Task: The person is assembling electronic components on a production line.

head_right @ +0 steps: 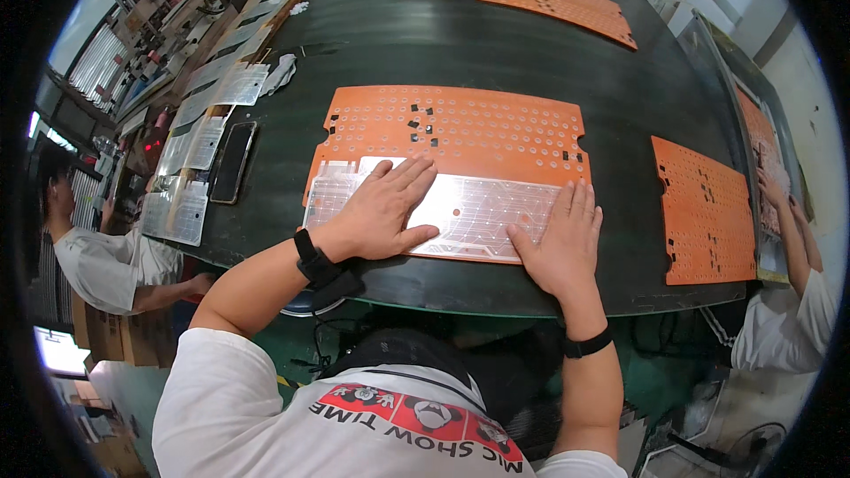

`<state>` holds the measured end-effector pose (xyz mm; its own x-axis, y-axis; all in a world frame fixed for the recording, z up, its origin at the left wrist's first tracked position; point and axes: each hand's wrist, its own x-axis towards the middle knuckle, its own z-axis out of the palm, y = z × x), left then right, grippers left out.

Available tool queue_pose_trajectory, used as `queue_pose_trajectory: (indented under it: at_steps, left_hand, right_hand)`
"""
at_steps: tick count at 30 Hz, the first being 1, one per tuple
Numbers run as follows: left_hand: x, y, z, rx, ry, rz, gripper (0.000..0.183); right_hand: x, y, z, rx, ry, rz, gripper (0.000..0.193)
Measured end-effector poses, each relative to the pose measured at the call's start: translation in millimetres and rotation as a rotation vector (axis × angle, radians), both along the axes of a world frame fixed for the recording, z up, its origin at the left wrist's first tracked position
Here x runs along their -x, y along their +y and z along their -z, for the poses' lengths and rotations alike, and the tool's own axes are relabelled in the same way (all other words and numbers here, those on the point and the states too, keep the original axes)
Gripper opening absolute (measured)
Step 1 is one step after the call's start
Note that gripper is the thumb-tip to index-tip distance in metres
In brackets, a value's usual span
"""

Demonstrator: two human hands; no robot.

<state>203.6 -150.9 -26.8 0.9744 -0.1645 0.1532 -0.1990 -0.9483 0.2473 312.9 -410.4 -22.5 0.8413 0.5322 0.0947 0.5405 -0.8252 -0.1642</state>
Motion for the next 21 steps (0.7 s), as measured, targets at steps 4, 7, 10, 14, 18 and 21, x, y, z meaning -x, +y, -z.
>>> queue_pose_trajectory:
  at_steps: [4,7,10,14,18,21]
  left_hand:
    - [12.9,15.1,-7.3,-0.034,0.052,-0.066,0.077]
    - [19.9,26.2,-8.3,-0.023,0.060,-0.108,0.077]
    - [27.4,38.8,-11.7,-0.026,0.063,-0.153,0.077]
    - [59.5,59.5,-19.0,-0.087,0.050,-0.304,0.075]
    - [113.8,86.5,-11.1,0.050,-0.133,-0.288,0.059]
    - [144.3,109.9,-19.5,-0.108,-0.374,-0.475,0.042]
  right_hand:
    - [-0.2,-0.3,0.2,0.006,-0.003,0.005,0.095]
    - [-2.1,-1.5,2.7,-0.005,-0.033,-0.006,0.095]
    - [-5.0,-2.1,3.7,-0.034,-0.041,-0.013,0.095]
    - [-1.0,9.8,-14.9,-0.021,-0.047,-0.063,0.092]
    - [-28.5,-2.2,-26.8,-0.095,0.518,-0.067,0.075]
    - [-40.2,-59.2,25.7,-1.049,0.686,-0.076,0.065]
